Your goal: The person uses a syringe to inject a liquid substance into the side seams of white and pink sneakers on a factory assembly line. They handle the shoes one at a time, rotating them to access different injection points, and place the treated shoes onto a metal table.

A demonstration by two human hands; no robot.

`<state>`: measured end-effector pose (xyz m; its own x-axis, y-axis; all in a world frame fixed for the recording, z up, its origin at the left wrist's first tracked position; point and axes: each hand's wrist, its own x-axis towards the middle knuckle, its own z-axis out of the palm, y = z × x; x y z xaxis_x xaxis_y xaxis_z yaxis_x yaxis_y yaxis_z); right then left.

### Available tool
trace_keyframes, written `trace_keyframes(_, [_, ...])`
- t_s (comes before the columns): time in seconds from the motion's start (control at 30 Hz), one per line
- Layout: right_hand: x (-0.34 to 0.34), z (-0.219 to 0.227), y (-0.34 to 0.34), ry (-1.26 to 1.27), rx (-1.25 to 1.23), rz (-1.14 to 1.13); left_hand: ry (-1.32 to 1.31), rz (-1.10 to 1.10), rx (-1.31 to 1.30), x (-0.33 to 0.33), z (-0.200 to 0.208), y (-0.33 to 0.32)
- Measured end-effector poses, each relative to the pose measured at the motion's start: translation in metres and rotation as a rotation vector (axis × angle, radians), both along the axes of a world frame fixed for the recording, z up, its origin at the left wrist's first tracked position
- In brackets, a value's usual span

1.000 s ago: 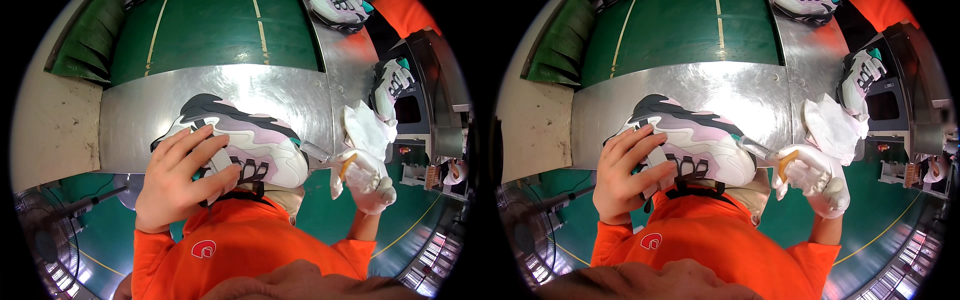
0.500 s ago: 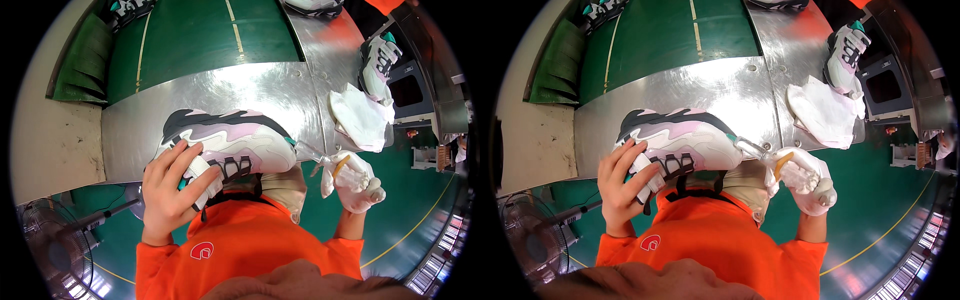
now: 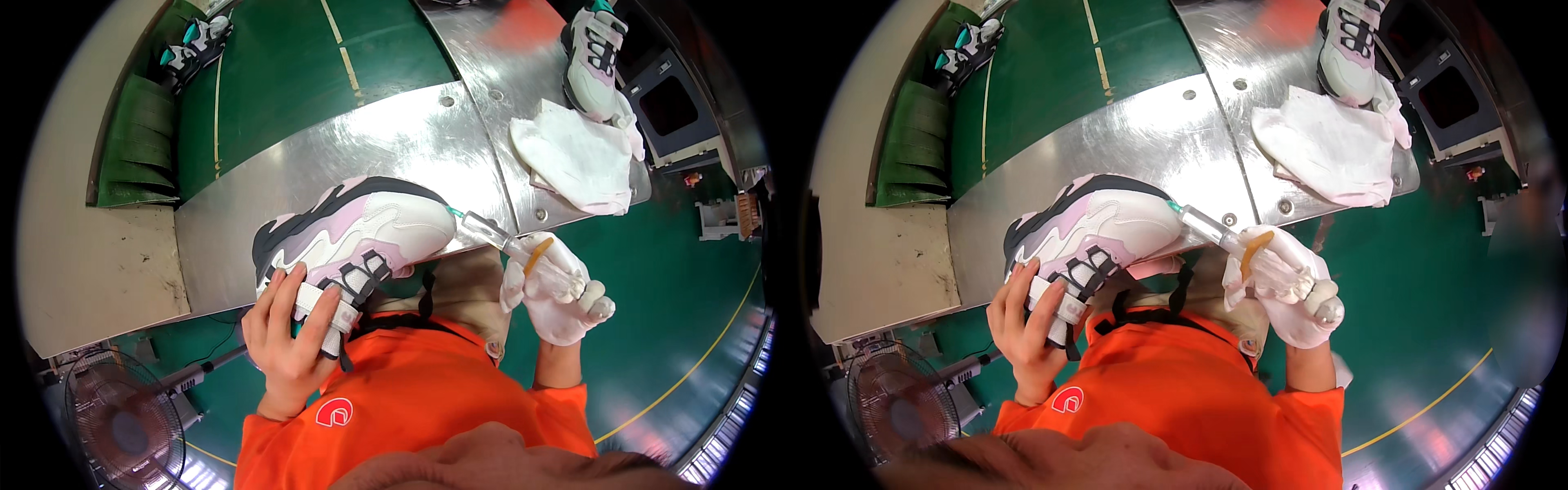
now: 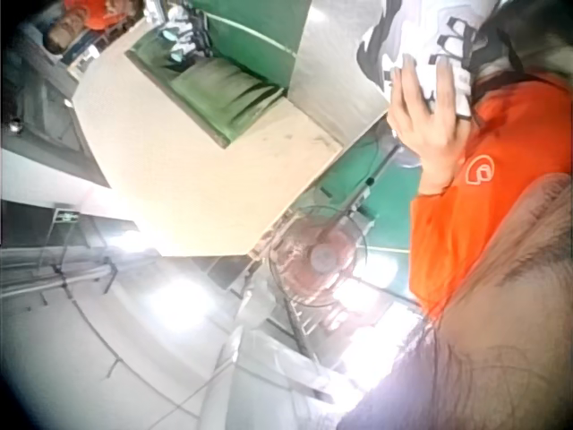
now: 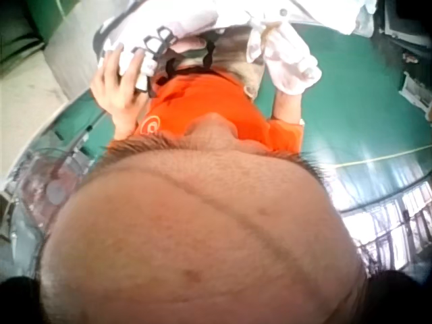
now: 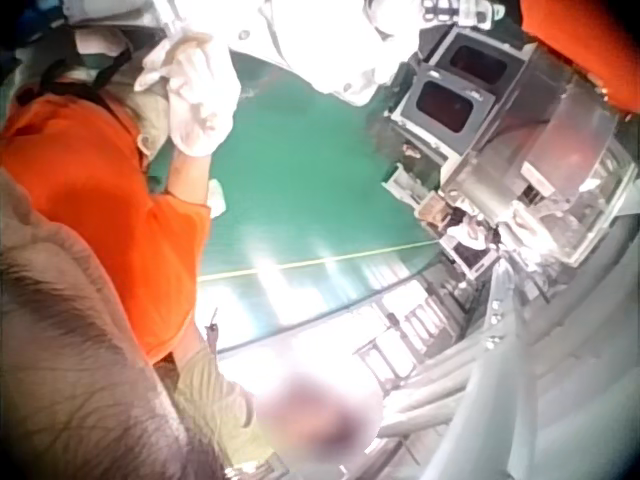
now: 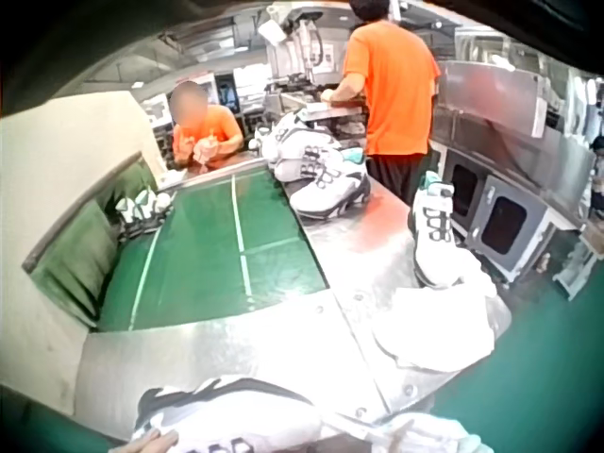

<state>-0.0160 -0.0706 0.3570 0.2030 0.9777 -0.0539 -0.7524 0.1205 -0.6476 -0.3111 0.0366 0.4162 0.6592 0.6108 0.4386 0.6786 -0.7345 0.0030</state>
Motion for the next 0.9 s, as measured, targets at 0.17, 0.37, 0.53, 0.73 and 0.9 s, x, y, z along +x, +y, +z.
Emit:
trace_keyframes(0.17, [-0.006,-0.007,-0.007,0.068,0.029,0.012,-0.008,0.014,0.028,0.001,-0.006,-0.006])
trace_keyframes(0.37, [-0.017,-0.014,-0.016,0.134,0.071,-0.045,-0.011,0.001,0.033,0.000,-0.008,-0.008])
trace_keyframes(0.53, [-0.021,-0.009,-0.020,0.112,0.048,-0.047,-0.014,-0.004,0.040,0.001,-0.008,-0.010])
trace_keyframes(0.73, [-0.027,0.007,-0.020,0.014,-0.054,-0.090,-0.024,0.004,0.049,0.002,-0.009,-0.010])
trace_keyframes(0.9, [-0.032,0.018,-0.023,-0.133,-0.127,-0.023,-0.032,0.004,0.048,0.002,-0.008,-0.007])
